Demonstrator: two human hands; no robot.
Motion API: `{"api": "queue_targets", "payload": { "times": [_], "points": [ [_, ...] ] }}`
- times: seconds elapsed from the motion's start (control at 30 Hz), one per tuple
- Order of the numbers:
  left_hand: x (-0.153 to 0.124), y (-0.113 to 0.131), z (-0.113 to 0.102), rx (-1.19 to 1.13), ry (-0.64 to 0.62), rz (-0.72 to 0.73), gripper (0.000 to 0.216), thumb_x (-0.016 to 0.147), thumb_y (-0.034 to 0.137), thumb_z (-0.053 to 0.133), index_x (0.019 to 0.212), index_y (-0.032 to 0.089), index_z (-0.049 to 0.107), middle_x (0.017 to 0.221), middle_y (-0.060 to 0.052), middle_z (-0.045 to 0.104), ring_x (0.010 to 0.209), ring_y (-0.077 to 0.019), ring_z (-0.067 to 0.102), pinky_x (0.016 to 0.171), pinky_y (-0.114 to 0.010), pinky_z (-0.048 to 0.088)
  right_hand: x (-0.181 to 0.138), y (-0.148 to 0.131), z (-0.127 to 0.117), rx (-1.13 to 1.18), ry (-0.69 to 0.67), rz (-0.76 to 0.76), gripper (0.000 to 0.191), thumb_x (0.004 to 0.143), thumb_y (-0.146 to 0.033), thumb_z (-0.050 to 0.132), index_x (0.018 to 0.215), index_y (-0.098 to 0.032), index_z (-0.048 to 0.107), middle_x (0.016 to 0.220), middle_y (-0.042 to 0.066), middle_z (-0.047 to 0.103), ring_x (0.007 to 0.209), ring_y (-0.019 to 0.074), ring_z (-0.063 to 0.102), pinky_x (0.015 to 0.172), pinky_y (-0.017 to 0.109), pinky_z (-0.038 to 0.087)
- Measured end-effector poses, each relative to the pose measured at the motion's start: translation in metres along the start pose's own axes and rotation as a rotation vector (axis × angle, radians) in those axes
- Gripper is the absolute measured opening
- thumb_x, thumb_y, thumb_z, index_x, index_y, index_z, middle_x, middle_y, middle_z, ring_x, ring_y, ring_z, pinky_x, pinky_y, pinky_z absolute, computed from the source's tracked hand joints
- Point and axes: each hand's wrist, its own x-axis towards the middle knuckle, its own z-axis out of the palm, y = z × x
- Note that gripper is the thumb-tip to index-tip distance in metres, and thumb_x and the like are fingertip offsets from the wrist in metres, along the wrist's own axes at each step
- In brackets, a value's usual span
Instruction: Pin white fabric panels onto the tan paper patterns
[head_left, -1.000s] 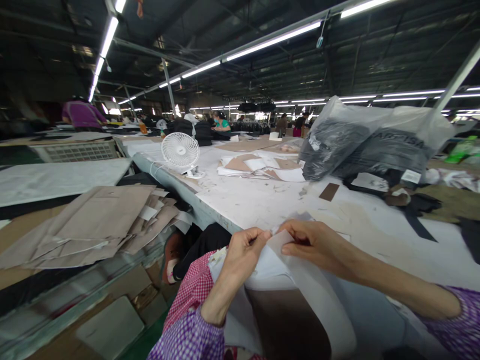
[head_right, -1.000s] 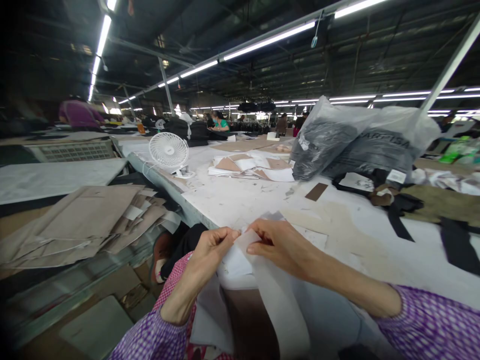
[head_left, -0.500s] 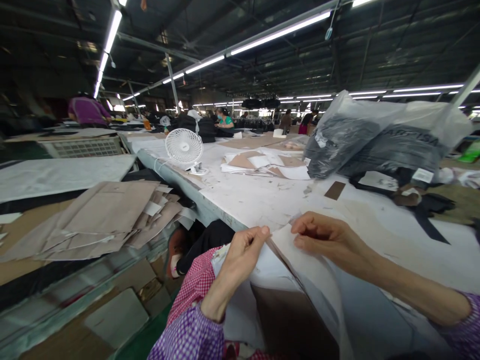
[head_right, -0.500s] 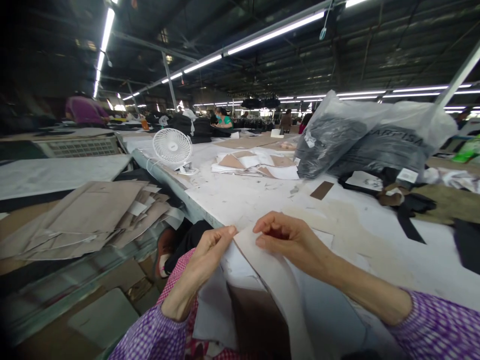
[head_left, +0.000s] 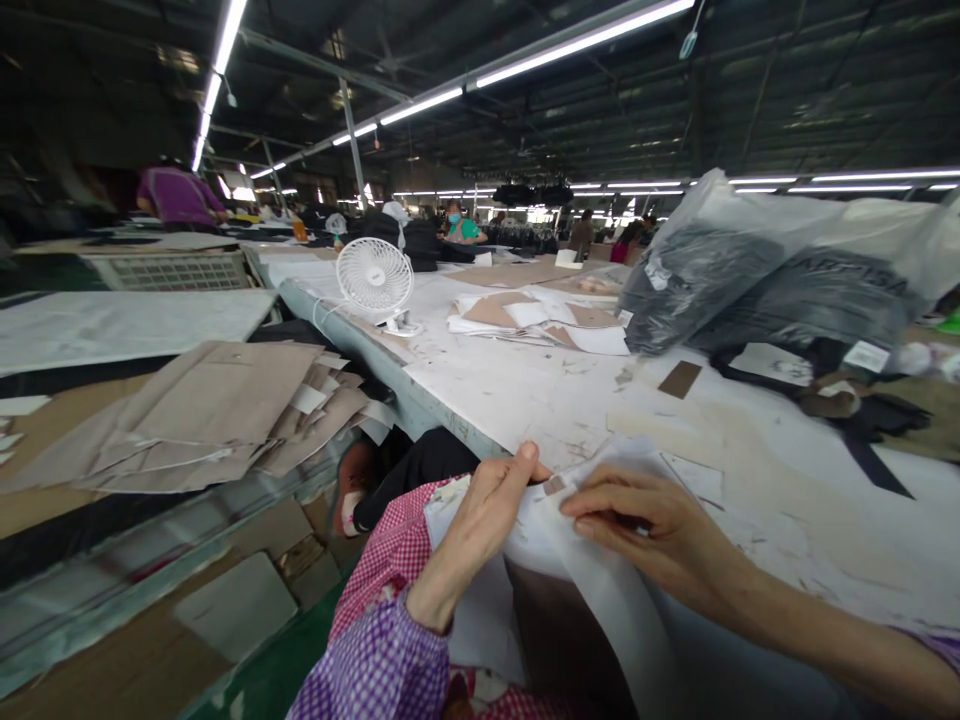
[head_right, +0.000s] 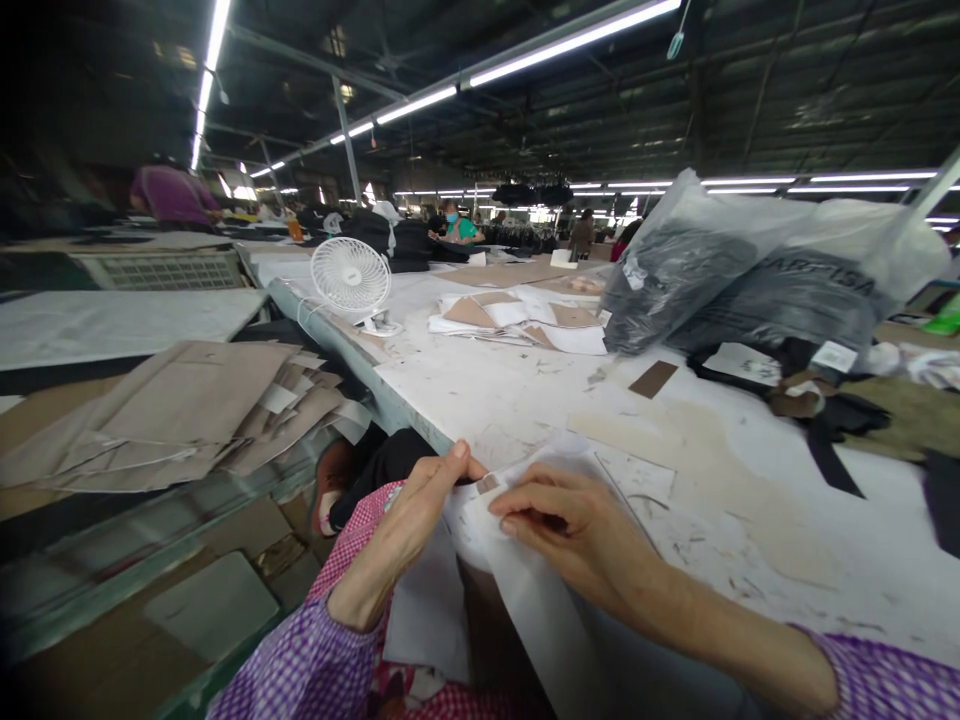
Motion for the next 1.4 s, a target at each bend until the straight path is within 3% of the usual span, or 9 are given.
{"api": "queue_targets", "payload": {
  "times": [0.6, 0.83, 0.97, 1.13, 1.4],
  "points": [
    [-0.0004, -0.0011, 0.0008, 0.011, -0.024, 0.021, 0.063, 0.088, 0.063, 0.036, 0.073, 0.015, 0.074, 0.06, -0.003, 0.057, 0.059, -0.0159, 0.047, 0.057, -0.027, 0.032, 0.0007, -0.0013, -0.0012, 0.028, 0.02, 0.041, 0.014, 0.086, -0.023, 0.059, 0.087, -0.023, 0.073, 0.075, 0.003, 0.064, 0.06, 0.0121, 0.055, 0.05, 0.022, 0.041],
    [-0.0015, -0.0036, 0.0011, -0.026, -0.042, 0.032, 0.06, 0.087, 0.064, 0.038, 0.063, 0.017, 0.066, 0.057, -0.002, 0.051, 0.056, -0.0147, 0.04, 0.053, -0.027, 0.027, 0.0001, 0.0, -0.0008, 0.046, 0.017, 0.068, 0.015, 0.086, -0.024, 0.059, 0.087, -0.024, 0.073, 0.075, 0.003, 0.063, 0.062, 0.0126, 0.056, 0.051, 0.023, 0.042],
    [-0.0026, -0.0012, 0.0005, 0.0, -0.059, 0.066, 0.047, 0.085, 0.055, 0.048, 0.059, 0.018, 0.059, 0.056, 0.001, 0.042, 0.057, -0.0132, 0.034, 0.054, -0.027, 0.024, -0.0011, 0.0026, -0.0004, 0.055, 0.016, 0.079, 0.015, 0.085, -0.023, 0.059, 0.088, -0.024, 0.074, 0.075, 0.002, 0.062, 0.061, 0.0122, 0.054, 0.052, 0.023, 0.042],
    [-0.0025, 0.0048, -0.0009, 0.059, -0.155, 0.108, 0.025, 0.082, 0.036, 0.056, 0.068, 0.015, 0.062, 0.064, 0.002, 0.047, 0.066, -0.013, 0.039, 0.062, -0.025, 0.028, 0.0001, 0.0042, 0.0007, 0.083, 0.012, 0.105, 0.015, 0.084, -0.024, 0.059, 0.086, -0.023, 0.074, 0.072, 0.002, 0.059, 0.058, 0.0113, 0.051, 0.05, 0.023, 0.039],
    [-0.0031, 0.0007, -0.0029, 0.052, -0.175, 0.116, 0.025, 0.08, 0.036, 0.06, 0.073, 0.012, 0.064, 0.069, 0.0, 0.052, 0.071, -0.0142, 0.044, 0.066, -0.025, 0.032, -0.0007, 0.0035, -0.0005, 0.161, -0.011, 0.198, 0.014, 0.082, -0.025, 0.058, 0.082, -0.022, 0.072, 0.073, 0.002, 0.058, 0.061, 0.0124, 0.05, 0.053, 0.024, 0.038]
  ]
}}
